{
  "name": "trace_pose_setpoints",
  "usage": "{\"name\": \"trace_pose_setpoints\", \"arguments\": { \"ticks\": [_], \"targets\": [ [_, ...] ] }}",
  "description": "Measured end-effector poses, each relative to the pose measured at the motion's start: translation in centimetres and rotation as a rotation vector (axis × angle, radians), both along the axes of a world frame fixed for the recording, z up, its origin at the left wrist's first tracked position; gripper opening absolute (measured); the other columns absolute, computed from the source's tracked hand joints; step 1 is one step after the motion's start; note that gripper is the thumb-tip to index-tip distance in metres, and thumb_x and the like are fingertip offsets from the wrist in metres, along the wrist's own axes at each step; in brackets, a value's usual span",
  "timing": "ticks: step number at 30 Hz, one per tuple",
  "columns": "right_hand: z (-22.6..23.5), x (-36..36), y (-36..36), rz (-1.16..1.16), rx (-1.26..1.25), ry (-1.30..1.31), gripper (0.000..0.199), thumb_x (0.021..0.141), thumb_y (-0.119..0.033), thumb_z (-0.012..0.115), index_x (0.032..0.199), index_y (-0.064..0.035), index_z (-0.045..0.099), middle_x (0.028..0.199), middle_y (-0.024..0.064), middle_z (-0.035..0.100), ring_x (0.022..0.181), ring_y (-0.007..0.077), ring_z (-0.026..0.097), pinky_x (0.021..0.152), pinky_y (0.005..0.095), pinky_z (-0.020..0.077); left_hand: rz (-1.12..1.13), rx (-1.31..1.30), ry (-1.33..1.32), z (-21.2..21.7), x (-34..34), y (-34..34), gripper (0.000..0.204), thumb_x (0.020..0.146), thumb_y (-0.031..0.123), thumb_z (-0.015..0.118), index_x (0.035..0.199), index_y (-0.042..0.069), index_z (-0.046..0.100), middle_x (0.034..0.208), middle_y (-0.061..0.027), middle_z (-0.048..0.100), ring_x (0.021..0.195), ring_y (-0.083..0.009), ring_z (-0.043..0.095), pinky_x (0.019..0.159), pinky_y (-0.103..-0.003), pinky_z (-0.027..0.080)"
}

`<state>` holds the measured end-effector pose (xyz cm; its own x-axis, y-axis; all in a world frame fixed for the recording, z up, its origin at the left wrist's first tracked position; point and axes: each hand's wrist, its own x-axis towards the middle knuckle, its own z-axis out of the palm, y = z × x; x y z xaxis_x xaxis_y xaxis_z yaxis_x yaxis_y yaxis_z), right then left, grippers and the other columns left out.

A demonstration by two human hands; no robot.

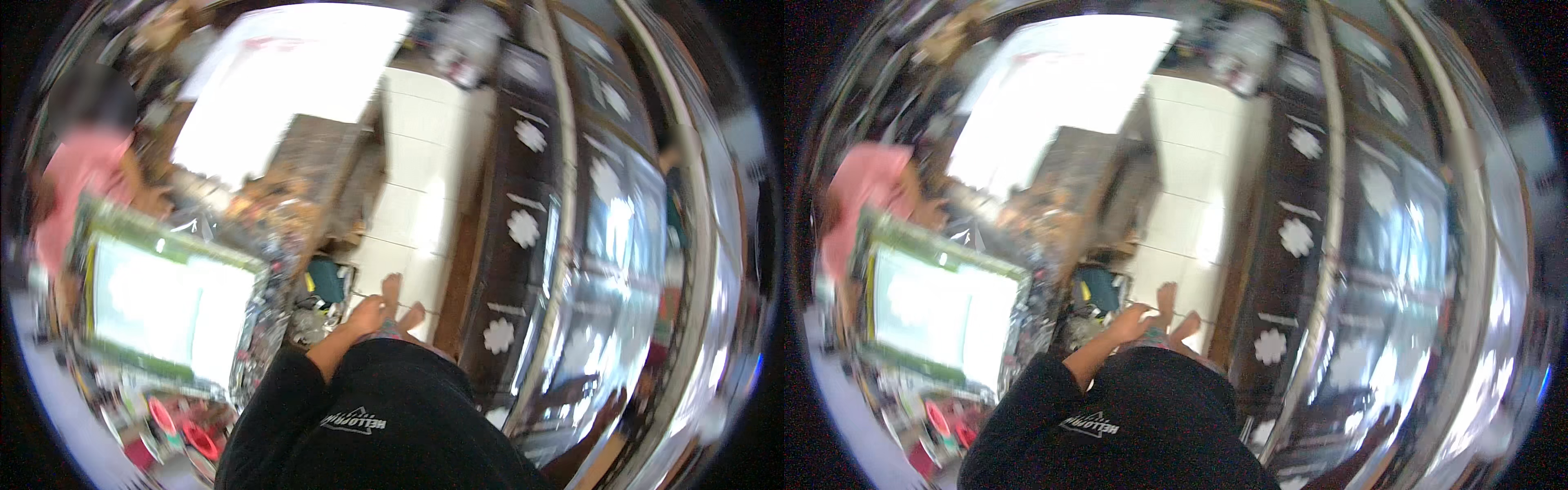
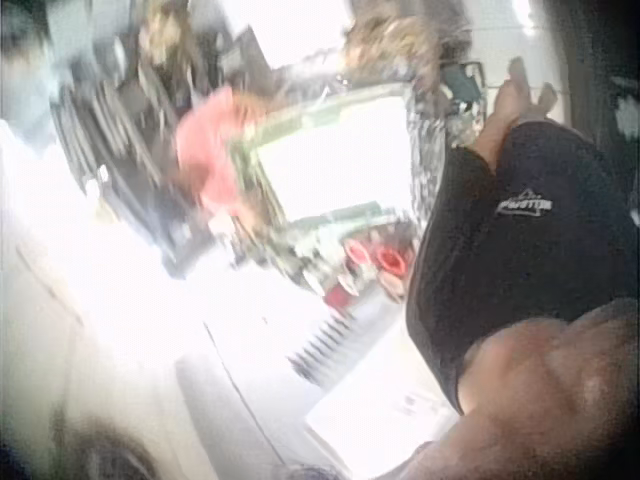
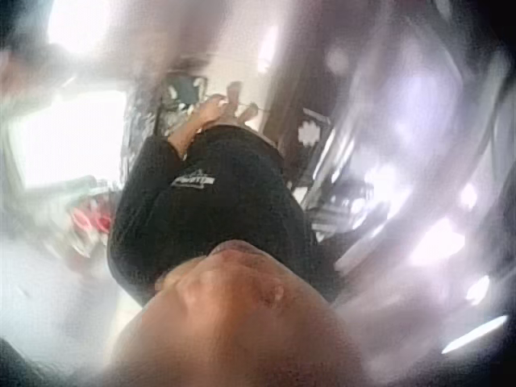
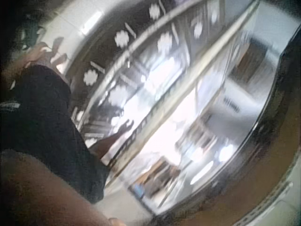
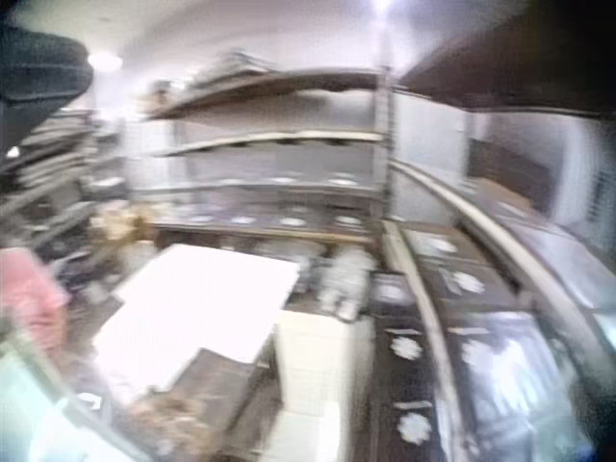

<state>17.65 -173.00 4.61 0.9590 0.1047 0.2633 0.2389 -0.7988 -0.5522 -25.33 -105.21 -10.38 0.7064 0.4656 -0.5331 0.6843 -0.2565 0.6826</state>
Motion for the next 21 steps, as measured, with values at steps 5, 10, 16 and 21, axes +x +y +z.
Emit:
{"name": "trace_pose_setpoints", "arguments": {
  "ticks": [5, 10, 16, 21],
  "targets": [
    [1.6, 5.2, 15.6, 0.181, 0.063, 0.034, 0.053, 0.1, -0.031, 0.06, 0.145, -0.0041, 0.049, 0.141, 0.0236, 0.055, 0.133, 0.0412, 0.049, 0.112, 0.0502, 0.0344, 0.178, 0.246, -0.317, 7.3, 3.5, 4.0, 0.035, 0.093, 0.016, 0.058, 0.124, -0.001, 0.06, 0.128, -0.0232, 0.058, 0.121, -0.0396, 0.055, 0.104, -0.043, 0.044],
    [5.0, 3.7, 36.0, 0.507, 0.288, 0.131, 0.033, 0.104, -0.015, 0.052, 0.132, 0.003, 0.056, 0.126, 0.0133, 0.062, 0.117, 0.0238, 0.06, 0.1, 0.0338, 0.0471, 0.37, 0.529, -0.467, 14.7, 4.9, 8.9, 0.036, 0.09, 0.015, 0.064, 0.122, -0.002, 0.061, 0.13, -0.0228, 0.058, 0.124, -0.0387, 0.054, 0.105, -0.043, 0.044],
    [5.5, -3.4, 51.7, 0.74, 0.371, 0.279, 0.029, 0.094, -0.006, 0.06, 0.122, 0.0029, 0.062, 0.114, 0.0121, 0.068, 0.104, 0.02, 0.066, 0.093, 0.0323, 0.0502, 0.46, 1.051, -0.33, 21.1, 3.6, 15.1, 0.059, 0.084, 0.02, 0.07, 0.135, -0.002, 0.049, 0.144, -0.0241, 0.044, 0.135, -0.0422, 0.04, 0.112, -0.053, 0.033],
    [5.0, -8.8, 57.4, 0.899, 0.368, 0.454, 0.029, 0.091, -0.003, 0.063, 0.119, 0.0021, 0.064, 0.109, 0.012, 0.068, 0.1, 0.0199, 0.068, 0.09, 0.0314, 0.0521, 0.587, 1.365, 0.127, 24.1, 1.4, 22.0, 0.076, 0.08, 0.021, 0.071, 0.145, -0.001, 0.039, 0.155, -0.0258, 0.031, 0.144, -0.0439, 0.027, 0.118, -0.065, 0.012]
  ]
}}
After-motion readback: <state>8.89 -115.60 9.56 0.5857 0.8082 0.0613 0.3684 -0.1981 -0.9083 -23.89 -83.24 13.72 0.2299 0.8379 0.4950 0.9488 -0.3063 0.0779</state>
